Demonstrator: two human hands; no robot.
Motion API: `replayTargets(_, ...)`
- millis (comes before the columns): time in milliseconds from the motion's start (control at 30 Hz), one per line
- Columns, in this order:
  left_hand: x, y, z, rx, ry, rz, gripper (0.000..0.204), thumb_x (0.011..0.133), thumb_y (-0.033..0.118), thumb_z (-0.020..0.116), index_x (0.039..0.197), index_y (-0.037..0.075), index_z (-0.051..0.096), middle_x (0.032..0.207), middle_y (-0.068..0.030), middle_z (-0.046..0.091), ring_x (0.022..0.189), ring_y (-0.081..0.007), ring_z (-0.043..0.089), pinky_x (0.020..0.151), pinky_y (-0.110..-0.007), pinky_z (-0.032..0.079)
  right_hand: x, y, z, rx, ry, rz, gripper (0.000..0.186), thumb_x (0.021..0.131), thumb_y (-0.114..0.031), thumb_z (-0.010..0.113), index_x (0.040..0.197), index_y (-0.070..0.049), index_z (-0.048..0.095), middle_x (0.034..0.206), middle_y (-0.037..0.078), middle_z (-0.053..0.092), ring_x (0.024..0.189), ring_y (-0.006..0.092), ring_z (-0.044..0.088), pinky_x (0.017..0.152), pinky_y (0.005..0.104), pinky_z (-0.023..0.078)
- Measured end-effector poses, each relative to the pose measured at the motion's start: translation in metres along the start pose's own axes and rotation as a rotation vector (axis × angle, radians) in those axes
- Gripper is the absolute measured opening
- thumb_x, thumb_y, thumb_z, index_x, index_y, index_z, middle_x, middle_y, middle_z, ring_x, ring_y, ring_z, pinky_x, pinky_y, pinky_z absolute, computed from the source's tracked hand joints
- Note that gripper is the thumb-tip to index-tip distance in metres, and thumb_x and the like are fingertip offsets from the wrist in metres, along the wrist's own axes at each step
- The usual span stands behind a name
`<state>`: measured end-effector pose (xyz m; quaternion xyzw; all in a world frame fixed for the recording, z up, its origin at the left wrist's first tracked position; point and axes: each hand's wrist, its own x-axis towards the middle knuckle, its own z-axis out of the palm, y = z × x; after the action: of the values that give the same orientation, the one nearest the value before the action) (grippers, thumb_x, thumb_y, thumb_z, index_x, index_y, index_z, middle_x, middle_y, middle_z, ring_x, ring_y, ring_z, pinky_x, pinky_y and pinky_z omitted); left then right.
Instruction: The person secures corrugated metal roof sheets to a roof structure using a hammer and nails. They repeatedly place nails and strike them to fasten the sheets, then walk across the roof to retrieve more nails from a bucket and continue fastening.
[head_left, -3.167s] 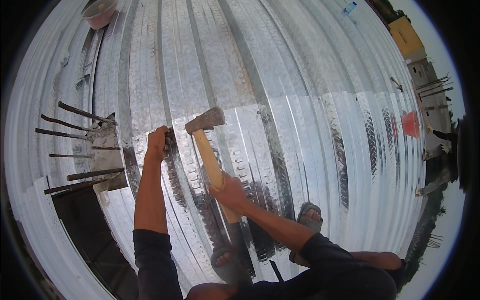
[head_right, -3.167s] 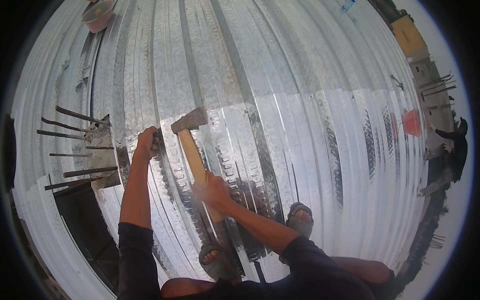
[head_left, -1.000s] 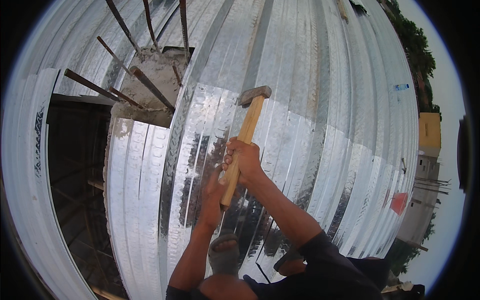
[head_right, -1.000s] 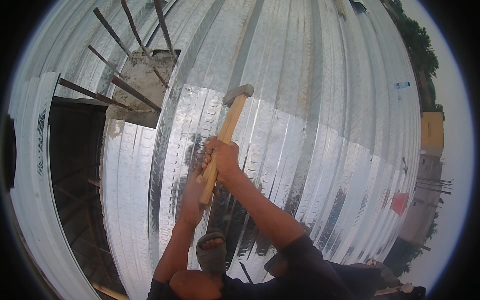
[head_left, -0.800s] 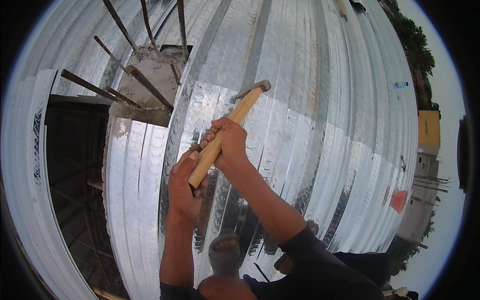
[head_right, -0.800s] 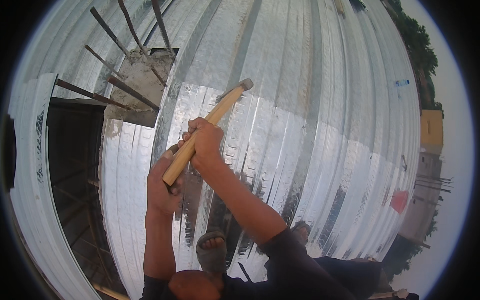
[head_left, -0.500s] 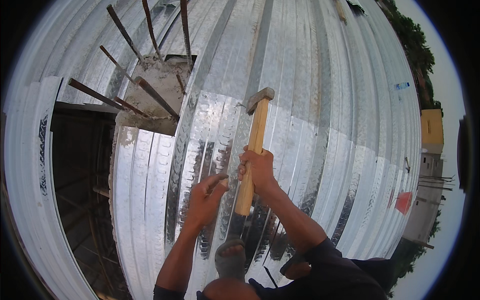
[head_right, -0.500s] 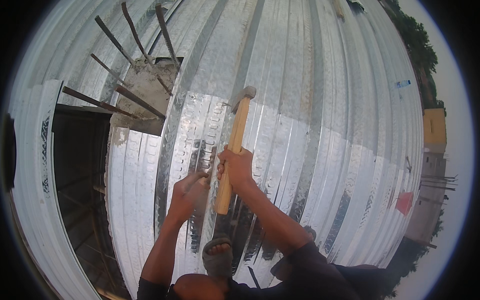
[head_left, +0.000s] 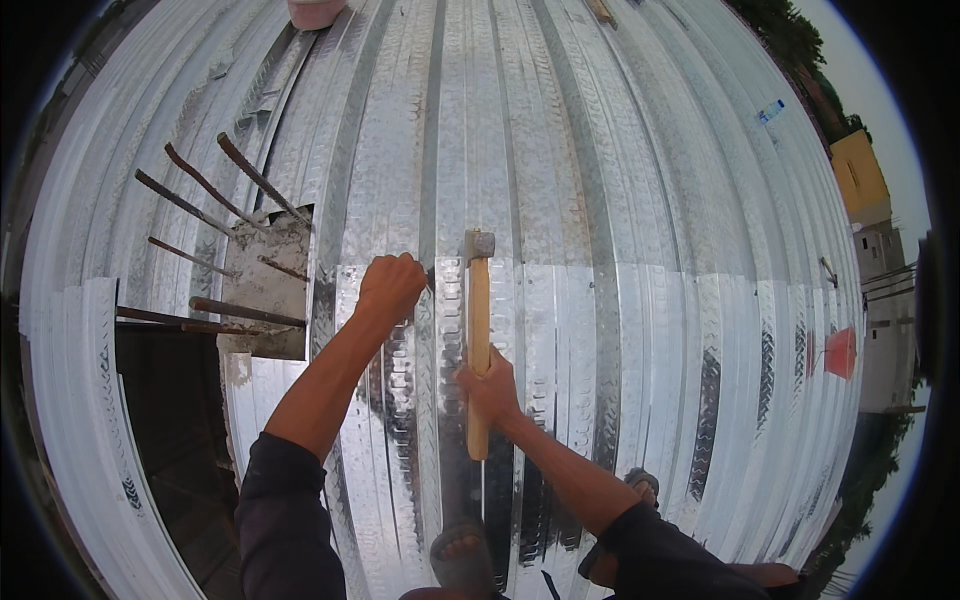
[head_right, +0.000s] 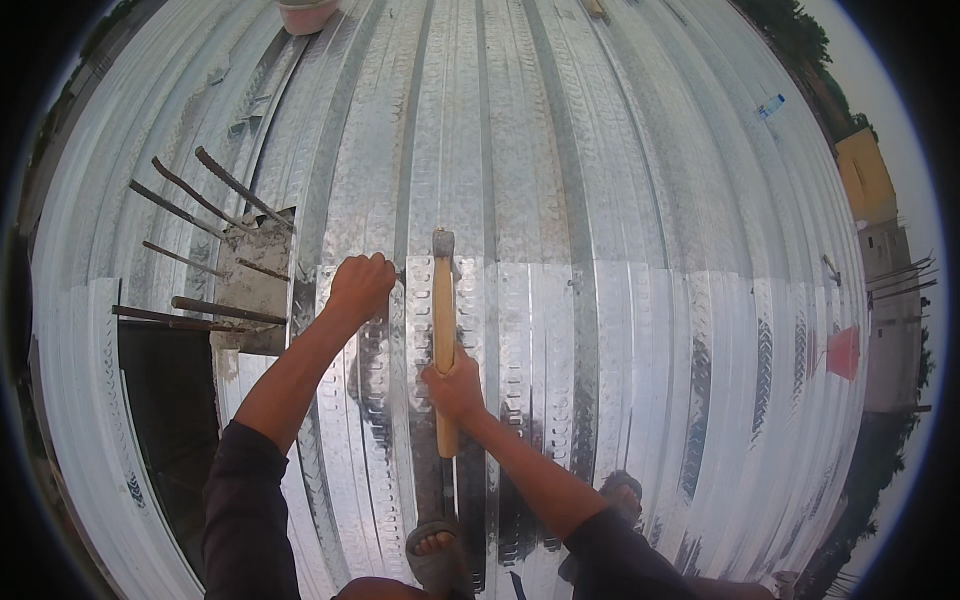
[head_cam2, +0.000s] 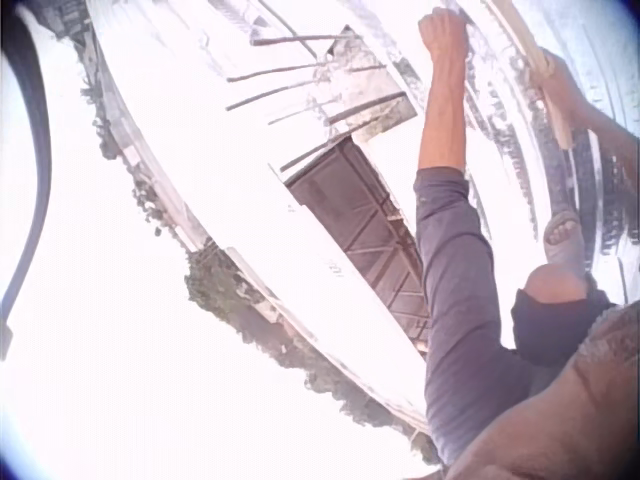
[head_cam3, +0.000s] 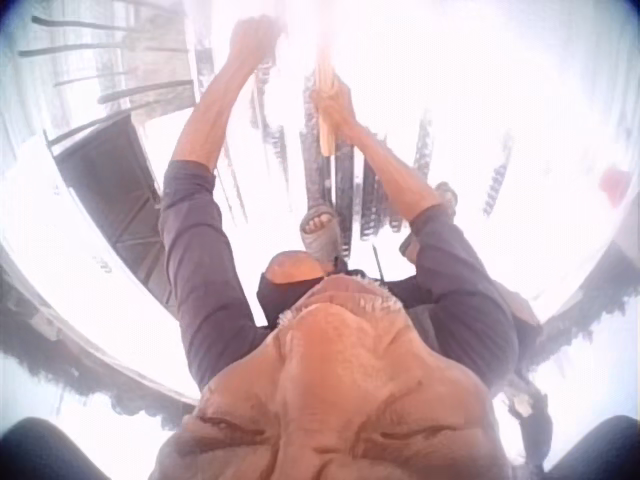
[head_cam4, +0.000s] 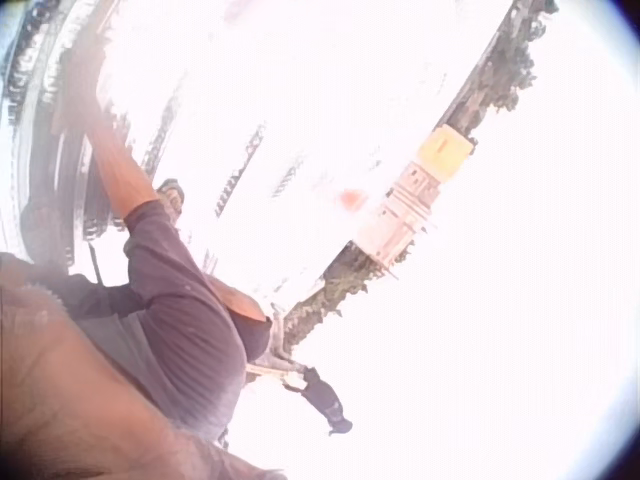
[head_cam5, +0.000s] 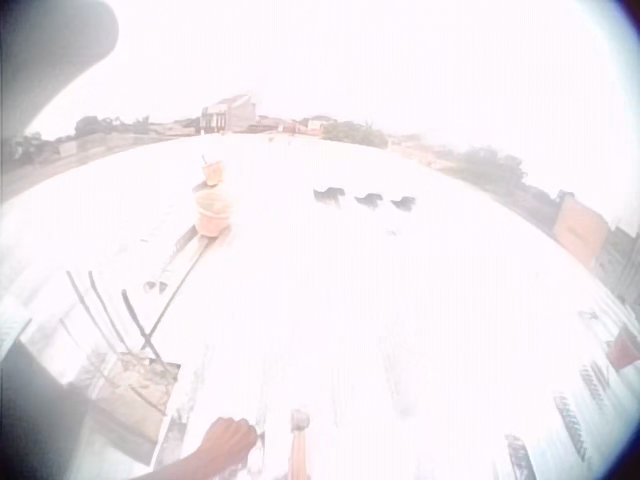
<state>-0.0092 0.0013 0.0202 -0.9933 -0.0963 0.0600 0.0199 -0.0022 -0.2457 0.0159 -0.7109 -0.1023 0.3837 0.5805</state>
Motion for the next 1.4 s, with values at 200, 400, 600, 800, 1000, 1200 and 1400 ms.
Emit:
replayTargets(200,0.016,0.0,-0.007,-0.303,-0.186,-0.312,0.024,0.087,0.019,0.062,0.089,-0.002,0.074,0.094,-0.0264,0.074,0.087,-0.0416,0.074,0.079,-0.049,0.058,-0.001,0.001,-0.018,0.042,-0.055,0.05,0.025,0.084,-0.009,0.066,0.104,0.004,0.057,0.073,0.009,0.064,0.06,0.0186,0.064,0.056,0.0352,0.053)
replayTargets(400,0.006,-0.008,0.059,-0.557,-0.185,-0.686,0.039,0.093,0.031,0.057,0.101,-0.004,0.071,0.105,-0.0304,0.072,0.099,-0.0454,0.072,0.087,-0.054,0.056,0.007,0.023,-0.002,-0.02,-0.042,-0.066,0.023,0.086,-0.006,0.065,0.106,0.003,0.056,0.07,0.007,0.063,0.056,0.0163,0.063,0.052,0.0327,0.052)
replayTargets(600,0.035,-0.029,-0.016,0.009,-0.352,0.083,0.022,0.081,0.02,0.063,0.082,0.002,0.075,0.09,-0.0219,0.075,0.084,-0.0386,0.074,0.071,-0.048,0.058,-0.001,0.002,-0.011,0.115,-0.067,0.007,0.029,0.085,-0.006,0.066,0.11,0.004,0.056,0.073,0.009,0.064,0.057,0.0168,0.064,0.053,0.0332,0.052)
replayTargets(800,0.032,-0.014,-0.011,-0.052,-0.334,-0.084,0.023,0.082,0.021,0.063,0.083,0.002,0.076,0.089,-0.0224,0.074,0.083,-0.0379,0.074,0.073,-0.049,0.059,0.002,0.01,-0.011,-0.086,0.002,-0.04,0.03,0.086,-0.007,0.066,0.112,0.005,0.055,0.072,0.008,0.063,0.058,0.0173,0.065,0.052,0.0333,0.053)
replayTargets(1000,0.021,-0.03,0.059,-0.411,-0.314,-0.433,0.023,0.085,0.016,0.061,0.087,-0.002,0.073,0.085,-0.0241,0.073,0.082,-0.0389,0.074,0.075,-0.048,0.058,-0.002,-0.002,-0.01,-0.025,-0.03,0.073,0.033,0.081,-0.01,0.067,0.11,0.003,0.059,0.082,0.017,0.068,0.071,0.0283,0.069,0.068,0.0406,0.055)
replayTargets(1200,0.046,-0.042,-0.034,0.091,-0.336,0.354,0.01,0.074,0.006,0.064,0.077,0.001,0.071,0.087,-0.0211,0.074,0.08,-0.039,0.073,0.068,-0.048,0.058,-0.003,0.003,-0.011,0.035,-0.027,-0.05,0.033,0.083,-0.01,0.067,0.111,0.004,0.059,0.079,0.014,0.067,0.065,0.0259,0.066,0.063,0.0374,0.054)
replayTargets(1400,0.009,-0.033,0.049,-0.539,-0.253,-0.511,0.027,0.089,0.021,0.059,0.086,-0.003,0.07,0.085,-0.0276,0.071,0.083,-0.0443,0.07,0.077,-0.051,0.055,-0.005,-0.008,-0.01,0.042,-0.063,0.034,0.038,0.083,-0.011,0.068,0.117,0.004,0.059,0.078,0.015,0.067,0.065,0.0272,0.067,0.065,0.039,0.056)
